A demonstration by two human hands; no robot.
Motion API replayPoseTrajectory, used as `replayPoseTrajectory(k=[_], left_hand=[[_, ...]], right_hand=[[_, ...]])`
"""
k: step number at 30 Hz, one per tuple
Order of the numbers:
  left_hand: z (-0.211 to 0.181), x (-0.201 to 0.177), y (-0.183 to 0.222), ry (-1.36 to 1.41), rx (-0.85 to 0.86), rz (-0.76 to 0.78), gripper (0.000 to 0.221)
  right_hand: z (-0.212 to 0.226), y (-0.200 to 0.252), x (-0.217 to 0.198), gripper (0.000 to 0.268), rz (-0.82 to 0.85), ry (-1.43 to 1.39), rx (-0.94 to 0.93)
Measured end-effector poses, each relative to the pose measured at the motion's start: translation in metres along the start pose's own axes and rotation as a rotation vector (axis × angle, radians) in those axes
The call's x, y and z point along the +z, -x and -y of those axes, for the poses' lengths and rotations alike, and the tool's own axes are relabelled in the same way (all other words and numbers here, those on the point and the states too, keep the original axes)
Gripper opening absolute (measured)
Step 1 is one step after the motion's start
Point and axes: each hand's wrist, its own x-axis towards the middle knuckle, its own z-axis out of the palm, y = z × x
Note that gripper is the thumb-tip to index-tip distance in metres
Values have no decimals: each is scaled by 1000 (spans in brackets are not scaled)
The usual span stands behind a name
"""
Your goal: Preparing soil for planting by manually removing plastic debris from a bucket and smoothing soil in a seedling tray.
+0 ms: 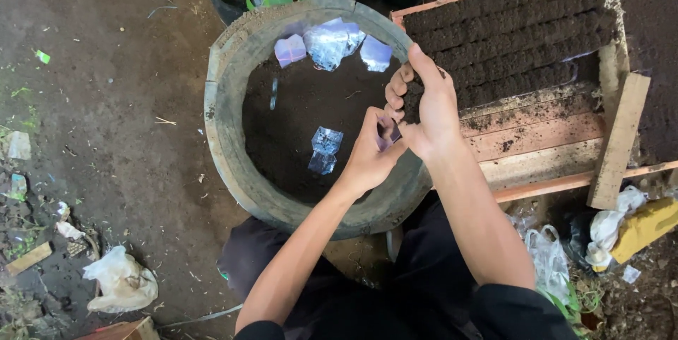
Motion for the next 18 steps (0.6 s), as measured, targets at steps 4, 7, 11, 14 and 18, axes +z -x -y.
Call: replayPoseTrajectory(k=[4, 7, 11, 14, 18], left_hand=[[-10, -1, -1, 21, 36, 21, 16], [-12, -1, 0, 12, 62, 29, 17], [-16, -1, 3, 8, 33, 60, 15], [-17, -2, 4, -5, 16, 49, 16], [-18, -4, 6, -13, -15, 50, 16]], right_hand=[[-2, -1, 1, 30, -13, -6, -31], [-5, -2, -1, 36, 23, -45, -43], [-5, -2, 2, 35, 2, 3, -82], [-6, 0, 4, 35, -10, 27, -85], [-7, 1, 5, 39, 47, -33, -83]])
